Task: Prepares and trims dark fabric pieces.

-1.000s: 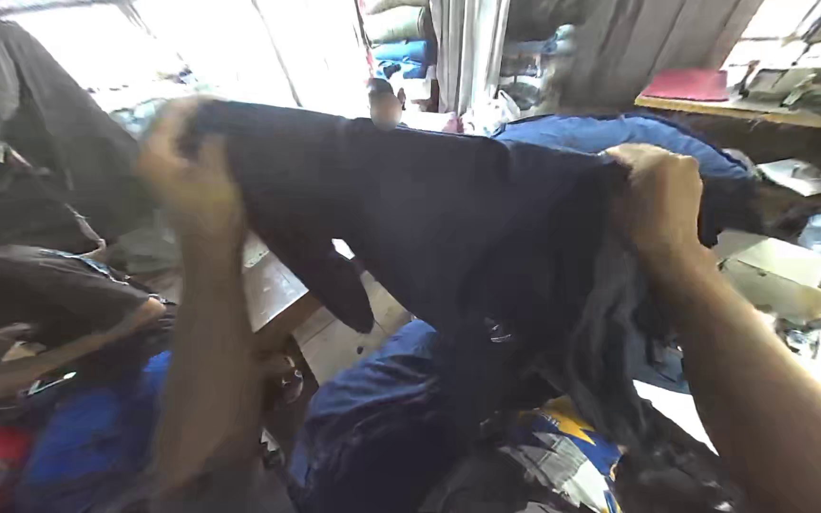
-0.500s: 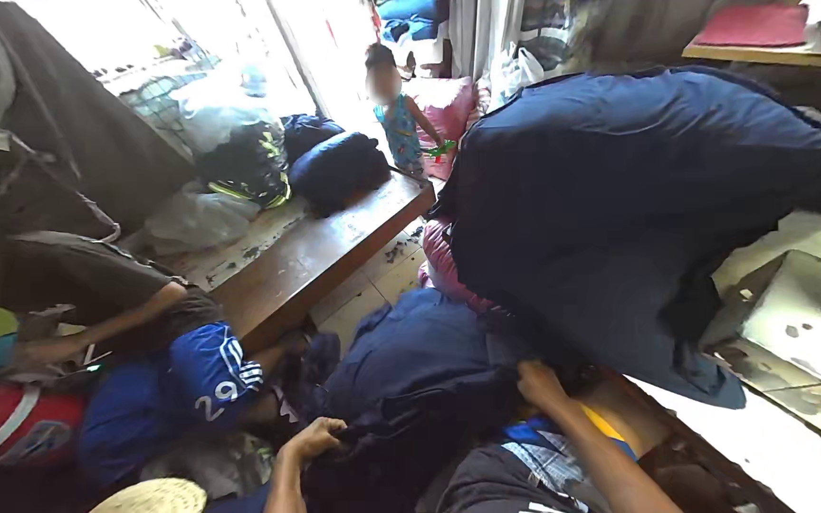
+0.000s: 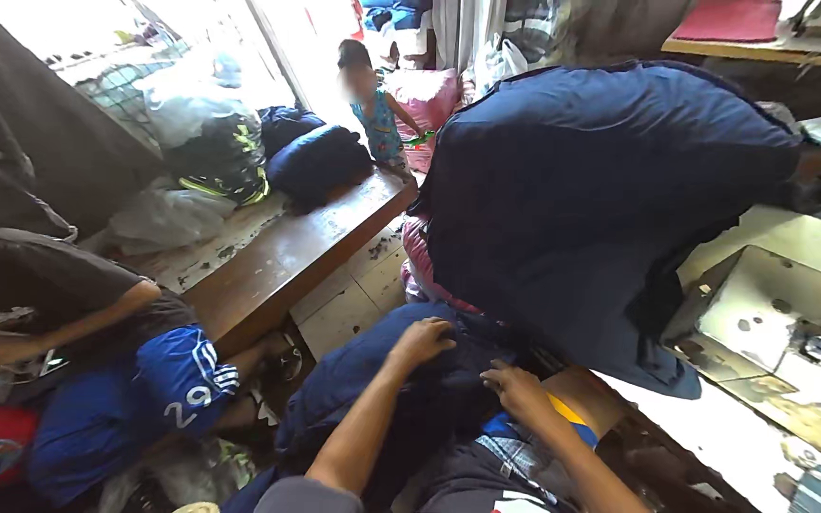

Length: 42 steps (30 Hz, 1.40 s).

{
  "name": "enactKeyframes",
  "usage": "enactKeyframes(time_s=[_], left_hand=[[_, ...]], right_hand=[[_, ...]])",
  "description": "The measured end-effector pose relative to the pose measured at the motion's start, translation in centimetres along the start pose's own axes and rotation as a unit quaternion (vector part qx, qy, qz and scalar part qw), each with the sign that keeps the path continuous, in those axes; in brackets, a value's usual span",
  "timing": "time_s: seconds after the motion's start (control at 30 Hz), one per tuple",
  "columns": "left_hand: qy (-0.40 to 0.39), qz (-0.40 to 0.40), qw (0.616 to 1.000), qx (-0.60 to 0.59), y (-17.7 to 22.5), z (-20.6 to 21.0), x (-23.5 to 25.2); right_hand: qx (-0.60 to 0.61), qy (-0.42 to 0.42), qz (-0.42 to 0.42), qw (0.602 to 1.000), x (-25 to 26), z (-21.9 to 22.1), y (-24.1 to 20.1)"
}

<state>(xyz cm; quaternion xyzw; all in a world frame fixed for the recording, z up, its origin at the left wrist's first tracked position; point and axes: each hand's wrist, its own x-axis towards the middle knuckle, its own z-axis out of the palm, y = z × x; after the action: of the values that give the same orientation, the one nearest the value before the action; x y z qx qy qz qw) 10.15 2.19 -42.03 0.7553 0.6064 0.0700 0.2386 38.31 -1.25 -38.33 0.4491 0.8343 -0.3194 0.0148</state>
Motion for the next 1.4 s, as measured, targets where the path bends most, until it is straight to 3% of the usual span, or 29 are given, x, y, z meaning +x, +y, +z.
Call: enactKeyframes(time_s=[0.1, 0.27, 0.4, 0.5, 0.57, 0.67, 0.73, 0.8, 0.9, 1.0, 1.2, 1.4], left_hand=[[-0.134, 0.009, 0.985, 0.106, 4.2, 5.4, 6.2], [-0.308, -0.150, 0.926, 0.157, 9.0, 9.9, 10.3], [-0.386, -0.159, 0.897, 0.144, 11.0, 8.6, 9.6], [-0.356, -0.153, 0.918, 0.088, 11.1, 8.1, 9.2], [-0.282, -0.079, 0.953, 0.082, 9.9, 9.2, 9.3], [-0.159, 0.030, 0.985, 0.066, 9.7, 7.5, 7.6], [-0.046, 0.012, 0.996, 0.072, 10.2, 4.8, 5.9], [0.017, -0.074, 0.993, 0.092, 9.4, 2.0, 5.8], [-0.046, -0.154, 0.983, 0.093, 3.9, 1.1, 8.0], [-0.178, -0.128, 0.968, 0.124, -0.6, 3.4, 10.2], [-0.264, -0.214, 0.927, 0.159, 2.3, 6.3, 13.0], [-0.254, -0.207, 0.938, 0.116, 5.4, 7.3, 11.4]], right_hand=[[0.061, 0.038, -0.022, 0.997, -3.8, -1.4, 0.5], [0.148, 0.114, -0.006, 0.982, -10.9, -2.5, 2.9], [0.223, 0.135, 0.034, 0.965, -14.9, -2.9, 3.4], [0.301, 0.107, 0.048, 0.946, -16.0, -2.7, 3.7], [0.349, 0.095, 0.051, 0.931, -16.4, -2.5, 3.9], [0.395, 0.090, 0.052, 0.913, -16.7, -2.4, 3.7], [0.404, 0.083, 0.052, 0.910, -16.8, -2.2, 3.6], [0.401, 0.073, 0.055, 0.912, -16.8, -1.8, 3.6], [0.401, 0.051, 0.056, 0.913, -16.3, -1.4, 2.8], [0.388, 0.034, 0.050, 0.920, -15.8, -1.1, 1.4], [0.378, 0.046, 0.018, 0.925, -15.9, -1.7, 0.4], [0.388, 0.070, 0.037, 0.918, -17.1, -2.6, 1.5]])
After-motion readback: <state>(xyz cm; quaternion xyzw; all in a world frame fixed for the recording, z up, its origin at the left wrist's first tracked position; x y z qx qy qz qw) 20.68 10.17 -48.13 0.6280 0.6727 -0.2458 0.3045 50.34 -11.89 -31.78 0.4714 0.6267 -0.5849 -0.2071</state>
